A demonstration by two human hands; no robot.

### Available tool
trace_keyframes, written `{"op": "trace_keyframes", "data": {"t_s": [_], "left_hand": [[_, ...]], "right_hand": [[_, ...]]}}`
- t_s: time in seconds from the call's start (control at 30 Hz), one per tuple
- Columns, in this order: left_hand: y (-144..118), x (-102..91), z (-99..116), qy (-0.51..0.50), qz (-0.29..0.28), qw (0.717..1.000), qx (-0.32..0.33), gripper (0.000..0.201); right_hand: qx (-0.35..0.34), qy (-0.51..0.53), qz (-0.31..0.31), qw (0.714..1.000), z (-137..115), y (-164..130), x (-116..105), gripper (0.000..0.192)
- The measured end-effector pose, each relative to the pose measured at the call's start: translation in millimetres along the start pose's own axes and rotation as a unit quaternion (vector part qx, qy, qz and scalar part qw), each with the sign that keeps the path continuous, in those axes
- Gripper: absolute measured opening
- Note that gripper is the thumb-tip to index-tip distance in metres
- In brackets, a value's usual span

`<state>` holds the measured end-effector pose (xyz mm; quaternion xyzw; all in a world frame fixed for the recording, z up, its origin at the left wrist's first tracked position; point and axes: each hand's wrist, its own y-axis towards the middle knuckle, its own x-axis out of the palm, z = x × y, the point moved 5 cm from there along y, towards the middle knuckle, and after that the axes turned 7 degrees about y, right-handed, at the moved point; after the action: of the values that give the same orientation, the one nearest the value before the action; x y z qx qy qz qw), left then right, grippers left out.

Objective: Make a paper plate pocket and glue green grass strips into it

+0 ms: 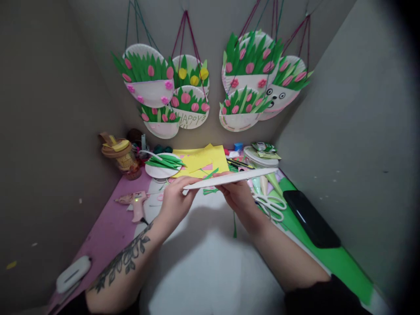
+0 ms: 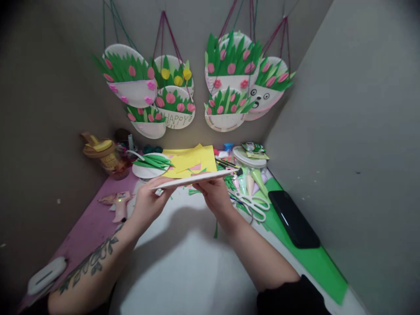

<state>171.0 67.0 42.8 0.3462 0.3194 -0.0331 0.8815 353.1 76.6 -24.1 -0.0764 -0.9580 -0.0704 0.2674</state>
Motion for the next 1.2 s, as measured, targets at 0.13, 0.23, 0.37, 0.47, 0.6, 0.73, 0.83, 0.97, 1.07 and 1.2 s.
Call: {"op": "trace_keyframes", "data": {"t_s": [0.13, 0.23, 0.37, 0.47, 0.6, 0.73, 0.83, 0.97, 1.07, 1.2], "left_hand": [[-0.5, -16.9, -2.6, 0.047, 0.048, 0.997, 0.036, 0.014], [1.2, -25.2, -5.2, 0.088, 0.072, 0.991, 0.073, 0.016], [4.8, -25.4, -13.1, 0.114, 0.07, 0.989, 0.056, 0.015], [6.7, -25.5, -16.2, 0.13, 0.065, 0.988, 0.049, 0.016], [8.0, -29.9, -15.6, 0.155, 0.069, 0.983, 0.065, 0.017], [5.7, -38.4, -13.0, 0.135, 0.129, 0.977, 0.105, 0.018], [3.9, -39.1, -12.5, 0.136, 0.137, 0.974, 0.119, 0.015], [2.3, -38.6, -10.5, 0.175, 0.123, 0.969, 0.121, 0.015], [1.0, -41.1, -7.1, 0.198, 0.126, 0.963, 0.13, 0.016], [0.2, -42.1, -1.5, 0.205, 0.131, 0.958, 0.153, 0.017]], "right_hand": [[-0.004, -0.065, -0.007, 0.998, -2.4, 1.4, -4.3, 0.031], [-0.024, -0.089, -0.002, 0.996, -10.6, 5.0, -11.9, 0.03], [-0.085, -0.11, 0.013, 0.99, -23.2, 9.0, -20.3, 0.023], [-0.168, -0.147, 0.035, 0.974, -35.9, 7.5, -24.2, 0.018], [-0.292, -0.221, 0.048, 0.929, -57.3, -3.0, -22.9, 0.008], [-0.337, -0.279, 0.046, 0.898, -70.3, -9.7, -20.6, 0.008], [-0.357, -0.313, 0.046, 0.879, -75.2, -11.6, -19.8, 0.011], [-0.377, -0.373, 0.051, 0.846, -78.1, -15.0, -17.0, 0.016], [-0.388, -0.403, 0.053, 0.828, -78.9, -18.4, -13.7, 0.02], [-0.396, -0.428, 0.059, 0.81, -78.7, -21.3, -12.5, 0.021]]}}
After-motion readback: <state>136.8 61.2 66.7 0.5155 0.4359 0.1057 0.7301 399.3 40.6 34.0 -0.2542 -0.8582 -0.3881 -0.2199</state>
